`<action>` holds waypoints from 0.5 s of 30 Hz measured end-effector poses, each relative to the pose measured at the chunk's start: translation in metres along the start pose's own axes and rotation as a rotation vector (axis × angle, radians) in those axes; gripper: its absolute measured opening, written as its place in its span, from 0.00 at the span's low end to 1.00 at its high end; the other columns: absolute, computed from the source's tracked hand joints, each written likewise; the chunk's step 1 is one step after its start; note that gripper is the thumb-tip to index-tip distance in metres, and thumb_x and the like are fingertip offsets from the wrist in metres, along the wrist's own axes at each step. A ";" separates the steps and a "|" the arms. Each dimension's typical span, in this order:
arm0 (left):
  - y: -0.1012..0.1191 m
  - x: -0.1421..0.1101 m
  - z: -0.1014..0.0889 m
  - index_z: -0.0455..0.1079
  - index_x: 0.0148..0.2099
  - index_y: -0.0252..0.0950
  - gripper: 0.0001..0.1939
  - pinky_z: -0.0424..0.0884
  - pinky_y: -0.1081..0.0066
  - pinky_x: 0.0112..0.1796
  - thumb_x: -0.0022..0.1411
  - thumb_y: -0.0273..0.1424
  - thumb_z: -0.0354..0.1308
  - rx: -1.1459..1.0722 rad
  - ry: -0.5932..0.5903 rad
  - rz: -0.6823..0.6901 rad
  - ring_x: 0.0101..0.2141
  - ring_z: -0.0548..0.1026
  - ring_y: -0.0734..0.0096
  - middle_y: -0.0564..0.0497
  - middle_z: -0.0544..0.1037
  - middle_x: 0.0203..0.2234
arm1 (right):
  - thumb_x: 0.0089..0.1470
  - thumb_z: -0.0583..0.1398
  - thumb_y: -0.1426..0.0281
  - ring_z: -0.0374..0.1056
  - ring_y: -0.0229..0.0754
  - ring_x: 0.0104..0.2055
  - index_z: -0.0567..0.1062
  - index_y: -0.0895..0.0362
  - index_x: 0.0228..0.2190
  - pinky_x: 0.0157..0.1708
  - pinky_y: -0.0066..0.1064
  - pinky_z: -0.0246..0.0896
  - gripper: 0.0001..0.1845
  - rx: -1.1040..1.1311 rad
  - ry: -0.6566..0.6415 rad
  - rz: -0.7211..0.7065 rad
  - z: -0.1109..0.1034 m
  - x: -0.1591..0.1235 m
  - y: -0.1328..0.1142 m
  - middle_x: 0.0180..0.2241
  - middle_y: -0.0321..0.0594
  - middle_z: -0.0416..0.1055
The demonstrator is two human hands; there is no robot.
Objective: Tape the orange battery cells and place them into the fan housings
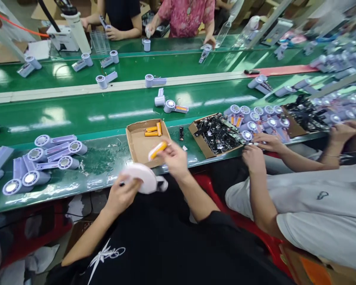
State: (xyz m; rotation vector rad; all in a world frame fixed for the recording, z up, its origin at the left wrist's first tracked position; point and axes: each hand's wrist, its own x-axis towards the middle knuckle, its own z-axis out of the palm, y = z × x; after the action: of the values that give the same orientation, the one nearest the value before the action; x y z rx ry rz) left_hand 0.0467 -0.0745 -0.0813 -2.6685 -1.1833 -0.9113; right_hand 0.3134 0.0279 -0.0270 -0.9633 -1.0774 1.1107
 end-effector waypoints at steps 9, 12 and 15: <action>-0.123 -0.031 -0.035 0.71 0.70 0.45 0.28 0.70 0.42 0.63 0.72 0.41 0.64 0.114 -0.035 -0.377 0.61 0.74 0.40 0.42 0.85 0.54 | 0.55 0.78 0.56 0.87 0.54 0.49 0.71 0.47 0.54 0.46 0.43 0.85 0.32 0.025 0.329 -0.102 -0.090 0.003 -0.018 0.48 0.48 0.88; -0.133 0.064 -0.005 0.70 0.72 0.46 0.28 0.72 0.49 0.60 0.73 0.40 0.62 0.126 -0.100 -0.289 0.55 0.77 0.46 0.43 0.84 0.55 | 0.51 0.80 0.56 0.88 0.55 0.43 0.73 0.51 0.50 0.38 0.39 0.86 0.33 0.088 0.398 0.086 -0.092 -0.026 0.017 0.43 0.50 0.89; -0.130 0.208 0.054 0.65 0.76 0.45 0.31 0.72 0.51 0.57 0.74 0.36 0.59 0.185 -0.328 -0.143 0.57 0.76 0.46 0.39 0.79 0.61 | 0.50 0.80 0.54 0.88 0.56 0.40 0.74 0.51 0.50 0.37 0.42 0.87 0.33 0.136 0.399 0.173 -0.091 -0.036 0.032 0.42 0.51 0.89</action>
State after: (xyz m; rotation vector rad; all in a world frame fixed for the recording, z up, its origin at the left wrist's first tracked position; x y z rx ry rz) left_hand 0.0912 0.1682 -0.0316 -2.6751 -1.4579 -0.3600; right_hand 0.3916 -0.0072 -0.0837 -1.1266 -0.5966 1.0581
